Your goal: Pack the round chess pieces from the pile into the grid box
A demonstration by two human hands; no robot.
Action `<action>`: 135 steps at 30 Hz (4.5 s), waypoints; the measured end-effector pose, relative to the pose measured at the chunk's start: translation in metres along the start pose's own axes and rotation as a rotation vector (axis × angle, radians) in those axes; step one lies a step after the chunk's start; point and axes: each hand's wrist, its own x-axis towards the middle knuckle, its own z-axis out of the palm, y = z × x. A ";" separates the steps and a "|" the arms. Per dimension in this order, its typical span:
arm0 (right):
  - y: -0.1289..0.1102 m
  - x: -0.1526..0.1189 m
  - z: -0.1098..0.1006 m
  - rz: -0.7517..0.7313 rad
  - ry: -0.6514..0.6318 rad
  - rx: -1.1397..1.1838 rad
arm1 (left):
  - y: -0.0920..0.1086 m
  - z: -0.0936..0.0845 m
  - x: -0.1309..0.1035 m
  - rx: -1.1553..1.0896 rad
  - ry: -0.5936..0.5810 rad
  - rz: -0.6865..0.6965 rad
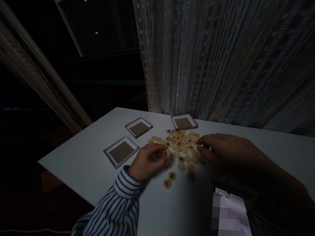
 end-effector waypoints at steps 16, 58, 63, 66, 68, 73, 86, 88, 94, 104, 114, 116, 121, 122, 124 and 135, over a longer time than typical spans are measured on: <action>0.016 -0.023 -0.035 0.096 0.137 0.070 | 0.041 0.008 0.045 -0.300 -0.184 -0.036; 0.067 -0.055 -0.022 0.108 0.128 0.029 | 0.086 0.066 0.110 -0.080 -0.503 0.221; 0.067 -0.055 -0.021 0.096 0.116 0.058 | 0.087 0.068 0.109 -0.130 -0.504 0.213; 0.068 -0.054 -0.020 0.102 0.104 0.066 | 0.089 0.069 0.109 -0.168 -0.514 0.230; 0.069 -0.053 -0.019 0.106 0.113 0.060 | 0.090 0.070 0.108 -0.205 -0.511 0.240; 0.069 -0.053 -0.020 0.103 0.127 0.042 | 0.089 0.072 0.108 -0.294 -0.501 0.231; 0.068 -0.053 -0.018 0.096 0.137 0.029 | 0.087 0.076 0.109 -0.410 -0.534 0.088; 0.069 -0.053 -0.017 0.094 0.143 0.031 | 0.087 0.077 0.109 -0.433 -0.542 0.066; 0.068 -0.052 -0.018 0.091 0.137 0.029 | 0.089 0.076 0.109 -0.466 -0.582 0.062; 0.066 -0.052 -0.018 0.115 0.135 0.002 | 0.088 0.073 0.114 -0.585 -0.657 -0.057; 0.068 -0.048 -0.012 0.103 0.137 0.013 | 0.087 0.077 0.116 -0.612 -0.624 -0.184; 0.068 -0.048 -0.011 0.098 0.149 0.017 | 0.087 0.077 0.115 -0.595 -0.620 -0.190; 0.069 -0.047 -0.009 0.072 0.150 0.055 | 0.087 0.077 0.115 -0.514 -0.618 -0.182; 0.068 -0.047 -0.009 0.072 0.144 0.059 | 0.086 0.078 0.115 -0.502 -0.624 -0.180; 0.068 -0.046 -0.009 0.076 0.131 0.058 | 0.083 0.079 0.115 -0.495 -0.635 -0.171; 0.070 -0.041 -0.004 0.101 0.059 0.046 | 0.080 0.087 0.115 -0.428 -0.633 -0.182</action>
